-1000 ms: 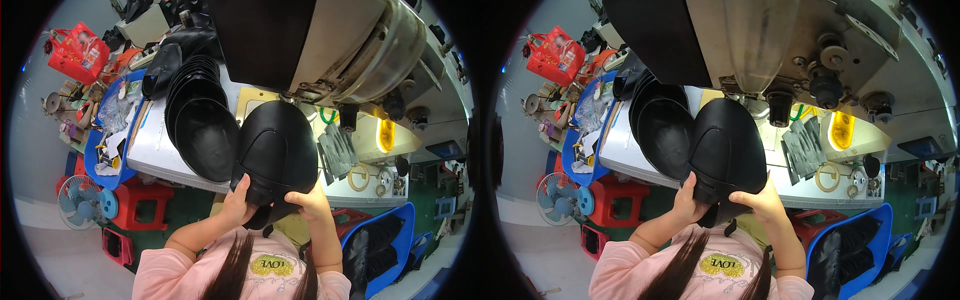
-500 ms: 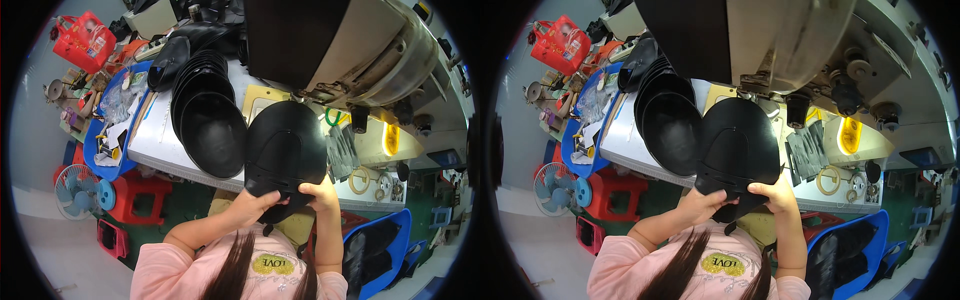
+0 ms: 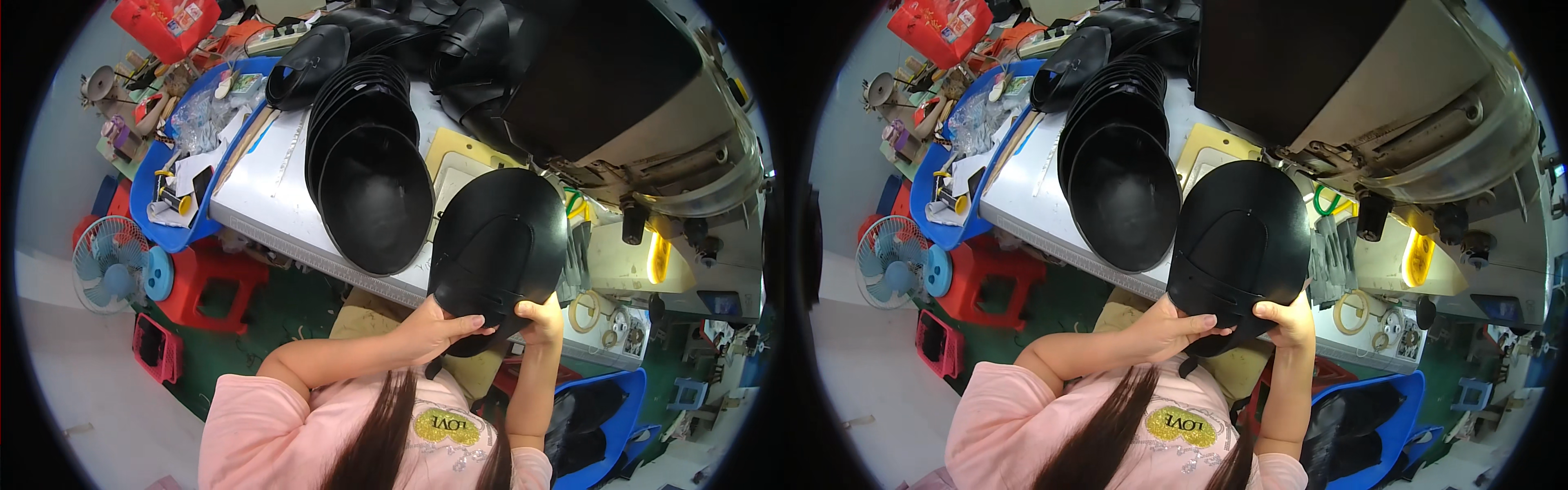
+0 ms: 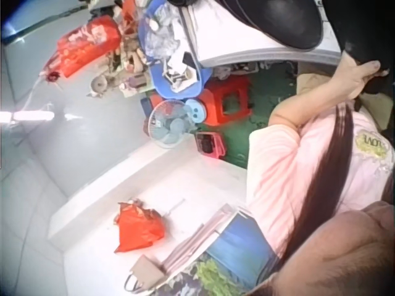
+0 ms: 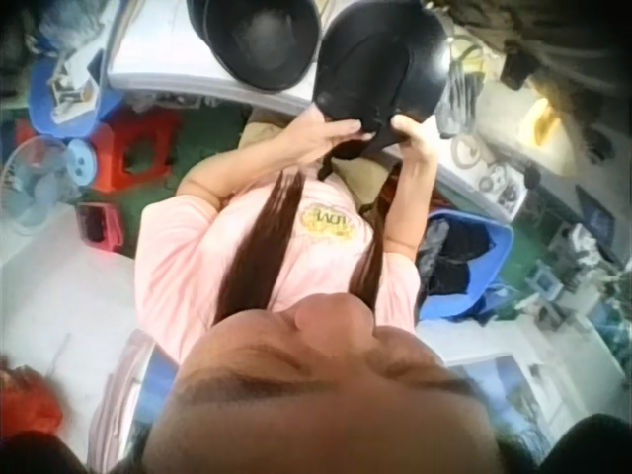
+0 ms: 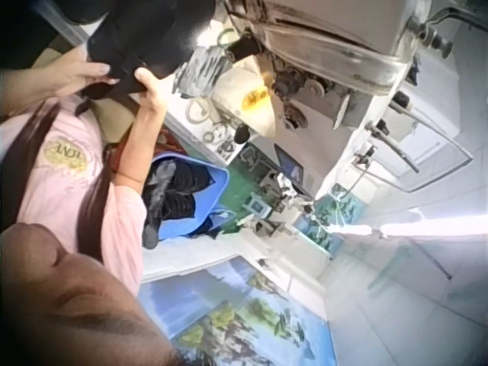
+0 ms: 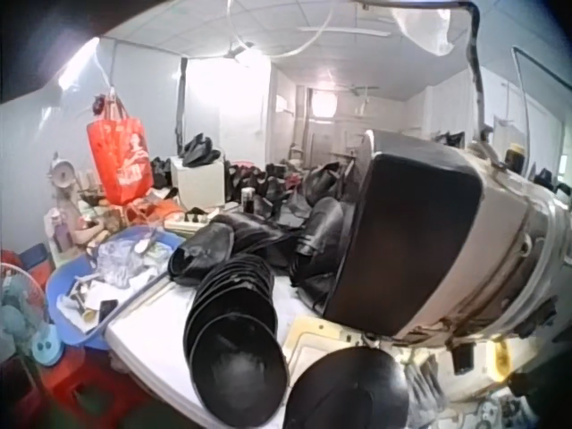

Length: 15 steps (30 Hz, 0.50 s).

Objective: The person operates an industrial sewing machine to stitch a black strap onto the upper part of a black shoe. They repeatedly guide the shoe under the needle, feed the material through the machine, and inspect the seam after each pass. The person handles multiple shoes from a stack on the table, performing the same attachment process on each unit.

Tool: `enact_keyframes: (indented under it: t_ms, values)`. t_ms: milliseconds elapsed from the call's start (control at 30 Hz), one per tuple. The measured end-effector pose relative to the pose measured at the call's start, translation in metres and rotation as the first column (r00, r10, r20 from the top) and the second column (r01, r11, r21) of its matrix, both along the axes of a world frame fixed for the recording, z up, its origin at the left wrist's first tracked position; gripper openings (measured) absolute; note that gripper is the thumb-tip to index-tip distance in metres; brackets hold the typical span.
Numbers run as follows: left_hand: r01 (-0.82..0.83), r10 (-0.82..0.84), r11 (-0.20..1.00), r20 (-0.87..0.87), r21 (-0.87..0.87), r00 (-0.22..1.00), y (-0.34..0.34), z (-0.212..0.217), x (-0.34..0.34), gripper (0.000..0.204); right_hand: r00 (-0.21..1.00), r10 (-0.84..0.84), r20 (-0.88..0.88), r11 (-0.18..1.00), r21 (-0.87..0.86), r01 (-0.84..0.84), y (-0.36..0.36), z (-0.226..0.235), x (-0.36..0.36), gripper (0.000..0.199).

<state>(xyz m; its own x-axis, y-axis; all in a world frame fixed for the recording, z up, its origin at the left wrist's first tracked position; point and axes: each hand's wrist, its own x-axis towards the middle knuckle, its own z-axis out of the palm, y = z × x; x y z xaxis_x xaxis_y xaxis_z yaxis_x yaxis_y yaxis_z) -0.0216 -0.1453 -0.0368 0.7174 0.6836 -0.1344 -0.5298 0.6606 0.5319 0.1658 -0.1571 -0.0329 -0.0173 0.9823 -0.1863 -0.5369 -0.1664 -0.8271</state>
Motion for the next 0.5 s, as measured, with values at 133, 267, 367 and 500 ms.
enact_keyframes:
  t_ms: [133, 267, 367, 500]
  values:
    - [0.102, -0.102, 0.995, -0.119, 0.000, 0.988, 0.000, 0.000, -0.003, 0.028, 0.999, -0.019, 0.034, 1.000, -0.014, 0.020, -0.002, 0.002, 0.003, 0.066]
    - [0.612, -0.074, 0.401, -0.641, 0.682, 0.764, 0.004, 0.012, -0.037, 0.019, 0.992, -0.054, 0.116, 0.998, -0.010, 0.056, -0.001, 0.021, -0.005, 0.066]
    - [0.163, 0.610, -0.273, 0.040, 0.948, 0.792, 0.010, 0.029, -0.038, 0.019, 0.985, -0.019, 0.174, 1.000, -0.021, 0.023, 0.003, 0.029, -0.007, 0.065]
    - [0.377, 0.648, -0.534, 0.079, 0.757, 0.758, 0.038, 0.046, -0.016, 0.027, 0.992, 0.043, 0.116, 0.998, -0.060, -0.036, 0.000, 0.035, -0.013, 0.063]
